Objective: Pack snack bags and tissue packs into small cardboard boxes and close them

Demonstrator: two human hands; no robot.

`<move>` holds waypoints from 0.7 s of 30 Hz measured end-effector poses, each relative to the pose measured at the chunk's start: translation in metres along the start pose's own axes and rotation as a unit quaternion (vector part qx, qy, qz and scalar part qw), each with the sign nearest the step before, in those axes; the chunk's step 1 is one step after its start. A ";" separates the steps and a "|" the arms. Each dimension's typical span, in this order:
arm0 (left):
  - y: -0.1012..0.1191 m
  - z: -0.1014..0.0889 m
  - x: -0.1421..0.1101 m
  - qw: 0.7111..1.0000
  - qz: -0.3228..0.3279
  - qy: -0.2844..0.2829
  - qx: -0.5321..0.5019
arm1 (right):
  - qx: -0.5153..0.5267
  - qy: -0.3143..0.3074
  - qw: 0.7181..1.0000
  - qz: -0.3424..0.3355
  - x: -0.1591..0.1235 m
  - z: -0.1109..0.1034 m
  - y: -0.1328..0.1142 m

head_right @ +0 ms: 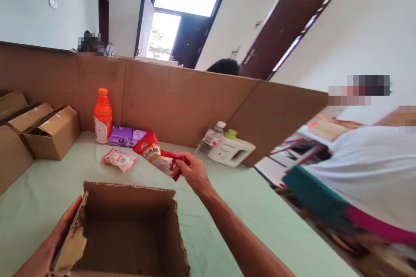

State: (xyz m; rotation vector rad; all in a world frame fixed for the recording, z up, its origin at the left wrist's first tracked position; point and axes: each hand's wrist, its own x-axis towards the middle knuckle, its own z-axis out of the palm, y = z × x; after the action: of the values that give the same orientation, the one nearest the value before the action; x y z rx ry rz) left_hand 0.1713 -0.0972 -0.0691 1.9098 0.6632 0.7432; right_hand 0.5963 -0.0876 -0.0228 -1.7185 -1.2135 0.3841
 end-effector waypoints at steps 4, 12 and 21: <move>-0.008 -0.004 0.002 0.998 0.006 0.018 0.053 | 0.048 -0.029 0.995 0.078 -0.064 -0.037 0.007; -0.005 -0.009 0.009 0.997 0.012 0.027 0.065 | 0.087 -0.087 0.976 0.177 -0.129 -0.052 0.017; -0.003 -0.009 0.012 0.998 0.007 0.043 0.055 | -0.019 -0.122 0.982 0.142 -0.131 -0.060 0.031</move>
State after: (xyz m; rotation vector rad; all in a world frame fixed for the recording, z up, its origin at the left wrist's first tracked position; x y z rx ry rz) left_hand 0.1729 -0.0822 -0.0655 1.9933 0.7597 0.8165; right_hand 0.5958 -0.2315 -0.0526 -1.9253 -1.1512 0.7669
